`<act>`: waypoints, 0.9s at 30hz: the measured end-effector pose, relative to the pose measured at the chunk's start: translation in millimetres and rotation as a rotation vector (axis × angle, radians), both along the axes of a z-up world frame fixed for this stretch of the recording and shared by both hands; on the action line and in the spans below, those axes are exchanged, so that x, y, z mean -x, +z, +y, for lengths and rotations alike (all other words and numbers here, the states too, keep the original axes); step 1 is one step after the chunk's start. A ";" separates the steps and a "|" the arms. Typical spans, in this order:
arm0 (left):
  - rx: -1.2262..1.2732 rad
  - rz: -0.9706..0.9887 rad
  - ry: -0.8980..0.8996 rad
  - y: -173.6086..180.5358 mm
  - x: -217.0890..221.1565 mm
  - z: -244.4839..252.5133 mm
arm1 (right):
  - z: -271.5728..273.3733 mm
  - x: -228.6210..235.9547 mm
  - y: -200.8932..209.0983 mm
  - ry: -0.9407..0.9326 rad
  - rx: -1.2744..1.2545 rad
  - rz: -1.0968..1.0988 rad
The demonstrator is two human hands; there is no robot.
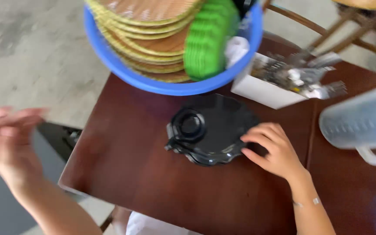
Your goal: Wiping forks and spoons clean with a white napkin and sorting them.
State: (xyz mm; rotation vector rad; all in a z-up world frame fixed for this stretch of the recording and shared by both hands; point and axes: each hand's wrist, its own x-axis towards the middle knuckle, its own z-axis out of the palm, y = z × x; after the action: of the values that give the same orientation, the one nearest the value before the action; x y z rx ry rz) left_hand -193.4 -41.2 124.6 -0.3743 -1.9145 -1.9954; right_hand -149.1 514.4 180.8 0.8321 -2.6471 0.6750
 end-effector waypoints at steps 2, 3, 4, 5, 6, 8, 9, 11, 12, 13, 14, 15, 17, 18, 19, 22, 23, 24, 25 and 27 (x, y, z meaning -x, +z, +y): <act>0.044 -0.091 0.529 -75.9 -31.4 -76.2 | 19.4 -14.0 -24.0 -0.102 0.131 -0.133; 0.050 -0.093 0.568 -87.9 -53.3 -82.3 | 29.4 -19.1 -40.4 -0.064 0.136 -0.139; 0.490 -0.405 0.752 -99.5 -75.5 -86.8 | 40.5 -23.4 -56.6 -0.168 0.251 -0.201; 0.936 -0.733 0.892 -108.6 -95.4 -94.5 | 48.9 -31.6 -75.0 -0.283 0.369 -0.271; 0.943 -0.747 0.919 -140.0 -111.4 -98.4 | 50.5 -27.7 -84.6 -0.256 0.378 -0.284; 1.090 -0.766 0.824 -207.2 -130.8 -102.9 | 58.1 -29.3 -101.6 -0.192 0.618 -0.289; 1.089 -0.770 0.826 -201.9 -127.7 -96.1 | 52.9 -25.8 -102.3 -0.188 0.617 -0.292; 1.120 -0.732 0.842 -193.1 -121.1 -79.1 | 45.4 -21.8 -102.3 -0.167 0.587 -0.229; 1.118 -0.738 0.837 -189.5 -117.0 -77.7 | 42.7 -24.1 -102.2 -0.170 0.581 -0.233; 1.134 -0.694 0.798 -185.6 -112.4 -76.4 | 39.8 -24.0 -102.3 -0.178 0.589 -0.248; 1.149 -0.651 0.759 -181.3 -108.0 -75.1 | 37.1 -24.1 -101.9 -0.187 0.596 -0.262; 1.146 -0.649 0.764 -181.0 -104.2 -74.7 | 41.4 -25.3 -107.4 -0.183 0.596 -0.259; 1.140 -0.535 0.733 -179.5 -99.9 -74.3 | 50.0 -30.4 -118.9 -0.233 0.723 -0.326; 1.142 -0.538 0.735 -175.7 -97.3 -74.5 | 46.2 -28.7 -118.1 -0.231 0.723 -0.329; 1.122 -0.542 0.749 -173.5 -95.2 -72.2 | 44.5 -29.4 -116.2 -0.250 0.729 -0.330; 1.091 -0.563 0.774 -164.5 -87.4 -64.5 | 39.8 -33.6 -111.3 -0.244 0.719 -0.316; 1.082 -0.571 0.795 -160.5 -84.0 -62.3 | 37.9 -32.9 -109.8 -0.213 0.712 -0.293; 1.078 -0.578 0.796 -162.1 -79.6 -62.2 | 40.9 -35.5 -111.1 -0.210 0.706 -0.296; 1.073 -0.570 0.810 -162.6 -75.3 -63.2 | 43.1 -36.6 -113.1 -0.229 0.686 -0.291; 1.066 -0.568 0.830 -161.9 -66.3 -63.6 | 45.9 -38.4 -114.8 -0.240 0.664 -0.289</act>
State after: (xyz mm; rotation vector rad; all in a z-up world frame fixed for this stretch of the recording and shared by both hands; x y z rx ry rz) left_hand -127.1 -104.8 -37.3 0.7305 -2.6900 -0.4661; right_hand -110.7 560.2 66.1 0.2366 -2.4196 1.5701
